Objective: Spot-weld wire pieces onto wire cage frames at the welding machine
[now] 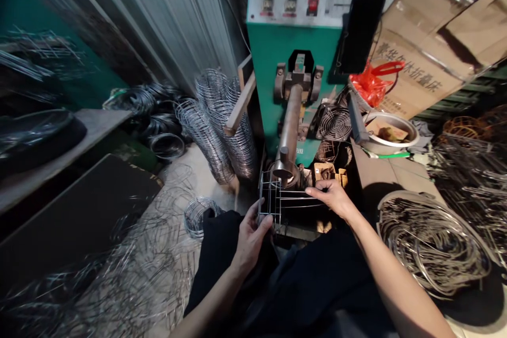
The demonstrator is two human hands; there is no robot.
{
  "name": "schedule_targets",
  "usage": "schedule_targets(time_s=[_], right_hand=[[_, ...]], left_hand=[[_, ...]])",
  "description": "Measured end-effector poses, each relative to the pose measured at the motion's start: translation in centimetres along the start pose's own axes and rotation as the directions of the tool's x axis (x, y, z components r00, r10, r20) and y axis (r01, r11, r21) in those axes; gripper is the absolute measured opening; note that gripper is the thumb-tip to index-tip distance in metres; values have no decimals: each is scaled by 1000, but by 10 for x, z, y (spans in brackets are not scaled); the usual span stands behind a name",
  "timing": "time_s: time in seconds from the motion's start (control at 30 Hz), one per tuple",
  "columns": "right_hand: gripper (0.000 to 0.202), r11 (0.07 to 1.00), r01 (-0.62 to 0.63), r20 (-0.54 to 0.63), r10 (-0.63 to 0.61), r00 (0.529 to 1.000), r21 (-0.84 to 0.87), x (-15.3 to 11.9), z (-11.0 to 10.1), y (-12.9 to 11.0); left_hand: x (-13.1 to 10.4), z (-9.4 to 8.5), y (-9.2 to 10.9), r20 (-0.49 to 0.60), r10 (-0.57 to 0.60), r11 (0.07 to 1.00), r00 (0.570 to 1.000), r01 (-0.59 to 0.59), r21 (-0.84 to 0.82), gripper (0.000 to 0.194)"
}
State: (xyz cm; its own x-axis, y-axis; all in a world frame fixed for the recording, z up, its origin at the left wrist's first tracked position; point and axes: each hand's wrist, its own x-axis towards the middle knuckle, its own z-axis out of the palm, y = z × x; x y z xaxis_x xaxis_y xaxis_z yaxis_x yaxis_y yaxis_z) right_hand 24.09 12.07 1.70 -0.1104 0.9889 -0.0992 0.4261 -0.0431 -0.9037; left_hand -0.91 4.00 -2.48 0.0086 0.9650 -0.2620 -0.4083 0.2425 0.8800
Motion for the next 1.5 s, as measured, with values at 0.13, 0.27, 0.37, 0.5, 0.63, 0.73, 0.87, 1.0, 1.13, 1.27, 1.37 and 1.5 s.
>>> schedule_targets(time_s=[0.13, 0.27, 0.37, 0.5, 0.63, 0.73, 0.87, 1.0, 1.13, 1.27, 1.37, 1.5], right_hand=[[62, 1000, -6, -10, 6, 1000, -9, 5, -3, -4], [61, 1000, -12, 2, 12, 1000, -17, 8, -5, -5], [61, 1000, -18, 1, 18, 1000, -14, 8, -7, -5], [63, 1000, -17, -3, 16, 1000, -16, 8, -7, -3], [63, 1000, -14, -10, 13, 1000, -26, 8, -7, -5], [63, 999, -34, -18, 34, 999, -25, 9, -8, -7], [58, 999, -39, -41, 39, 998, -4, 8, -8, -3], [43, 991, 130, -301, -128, 945, -13, -5, 1, 10], [40, 970, 226, -369, -243, 897, -90, -22, 13, 19], [48, 954, 256, -354, -297, 887, -159, -23, 21, 17], [50, 946, 269, -343, -317, 884, -181, -17, 23, 14], [53, 949, 257, -325, -304, 895, -180, -9, 22, 12]], left_hand=[[4, 4, 1, 1, 13, 1000, 1000, -13, -5, 81], [7, 7, 2, -9, 9, 1000, 1000, -9, -7, 82], [7, 8, 1, -11, 8, 1000, 1000, -8, -11, 84], [6, 8, 0, -6, 16, 1000, 1000, -16, -1, 83], [8, 9, 0, -1, 23, 1000, 1000, -23, 4, 78], [9, 11, 2, 8, 3, 1000, 1000, -3, -5, 77], [9, 13, 6, 19, -9, 1000, 1000, 9, -19, 75], [11, 10, 8, 93, -18, 999, 995, 21, -36, 70], [11, 9, 7, 89, -36, 997, 995, 41, -60, 71], [7, 13, 2, 25, -8, 997, 1000, 10, -78, 75], [6, 16, 1, -9, -5, 996, 1000, 4, -84, 79], [9, 18, 6, -15, -2, 994, 1000, 0, -106, 85]])
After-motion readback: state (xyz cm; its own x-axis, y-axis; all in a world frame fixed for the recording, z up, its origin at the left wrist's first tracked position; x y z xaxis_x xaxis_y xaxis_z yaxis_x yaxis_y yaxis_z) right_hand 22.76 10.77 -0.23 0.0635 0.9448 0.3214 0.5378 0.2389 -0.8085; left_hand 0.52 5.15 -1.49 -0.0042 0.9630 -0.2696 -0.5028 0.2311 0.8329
